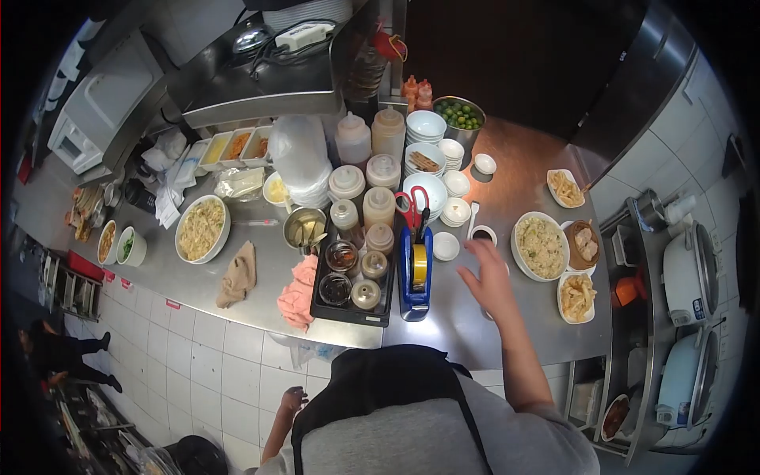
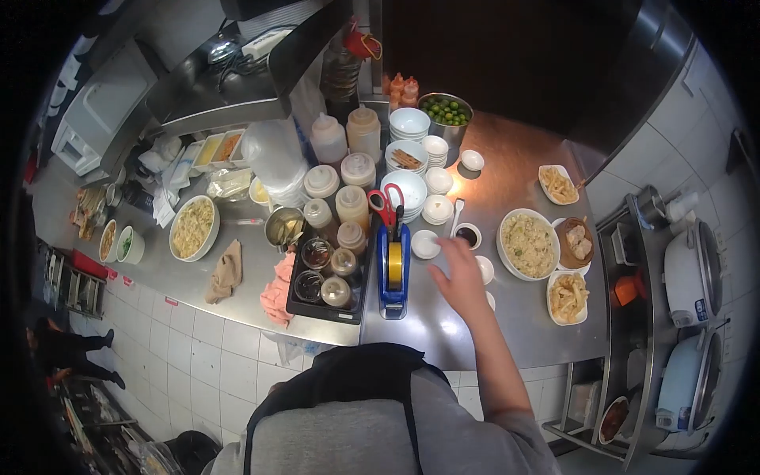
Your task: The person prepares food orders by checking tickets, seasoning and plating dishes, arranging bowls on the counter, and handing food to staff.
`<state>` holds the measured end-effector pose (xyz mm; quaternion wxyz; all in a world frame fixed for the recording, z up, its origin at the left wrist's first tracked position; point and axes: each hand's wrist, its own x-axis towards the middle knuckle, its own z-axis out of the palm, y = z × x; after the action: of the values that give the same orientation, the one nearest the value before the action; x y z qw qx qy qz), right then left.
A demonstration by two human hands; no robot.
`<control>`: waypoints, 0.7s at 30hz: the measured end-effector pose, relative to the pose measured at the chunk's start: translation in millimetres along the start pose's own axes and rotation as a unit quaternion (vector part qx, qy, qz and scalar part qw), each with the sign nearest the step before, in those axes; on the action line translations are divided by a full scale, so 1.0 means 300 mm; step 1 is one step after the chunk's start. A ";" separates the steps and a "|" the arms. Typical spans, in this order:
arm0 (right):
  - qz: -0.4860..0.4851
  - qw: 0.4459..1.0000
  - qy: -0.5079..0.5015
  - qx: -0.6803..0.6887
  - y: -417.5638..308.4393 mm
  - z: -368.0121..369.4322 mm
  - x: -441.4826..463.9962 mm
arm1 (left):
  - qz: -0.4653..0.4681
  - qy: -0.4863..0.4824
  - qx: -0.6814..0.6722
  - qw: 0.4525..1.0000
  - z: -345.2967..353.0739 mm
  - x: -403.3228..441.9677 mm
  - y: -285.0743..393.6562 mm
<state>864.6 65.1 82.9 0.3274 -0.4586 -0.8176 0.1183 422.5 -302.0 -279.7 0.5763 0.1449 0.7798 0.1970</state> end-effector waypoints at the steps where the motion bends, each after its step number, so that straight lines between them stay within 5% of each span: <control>1: -0.009 0.995 -0.055 0.082 -0.070 0.001 0.076 | 0.008 0.000 -0.024 1.000 0.018 -0.008 0.021; 4: 0.026 0.952 -0.243 0.185 -0.166 0.082 0.259 | 0.337 -0.076 0.205 0.916 0.042 0.134 -0.128; 5: 0.001 0.946 -0.272 0.176 -0.155 0.134 0.305 | 0.330 -0.039 0.260 0.906 0.065 0.128 -0.139; 8: -0.041 0.926 -0.326 0.184 -0.101 0.274 0.366 | 0.192 0.031 0.151 0.969 0.120 0.070 -0.174; 12: -0.046 0.904 -0.298 0.304 -0.062 0.342 0.346 | 0.164 0.048 0.151 0.974 0.147 0.029 -0.221; 15: 0.031 0.868 -0.203 0.451 -0.090 0.228 0.292 | 0.161 0.048 0.162 0.972 0.146 0.027 -0.227; 18: -0.041 0.940 -0.060 0.333 -0.110 -0.031 0.276 | 0.156 0.044 0.177 0.971 0.130 0.035 -0.226; 21: 0.001 0.878 0.048 0.475 -0.132 -0.283 0.249 | 0.159 0.042 0.189 0.968 0.121 0.047 -0.235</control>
<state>865.3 95.9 198.6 0.5445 -0.2540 -0.6458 0.4711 453.0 -352.6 -334.4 0.4662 0.3650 0.7935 0.1408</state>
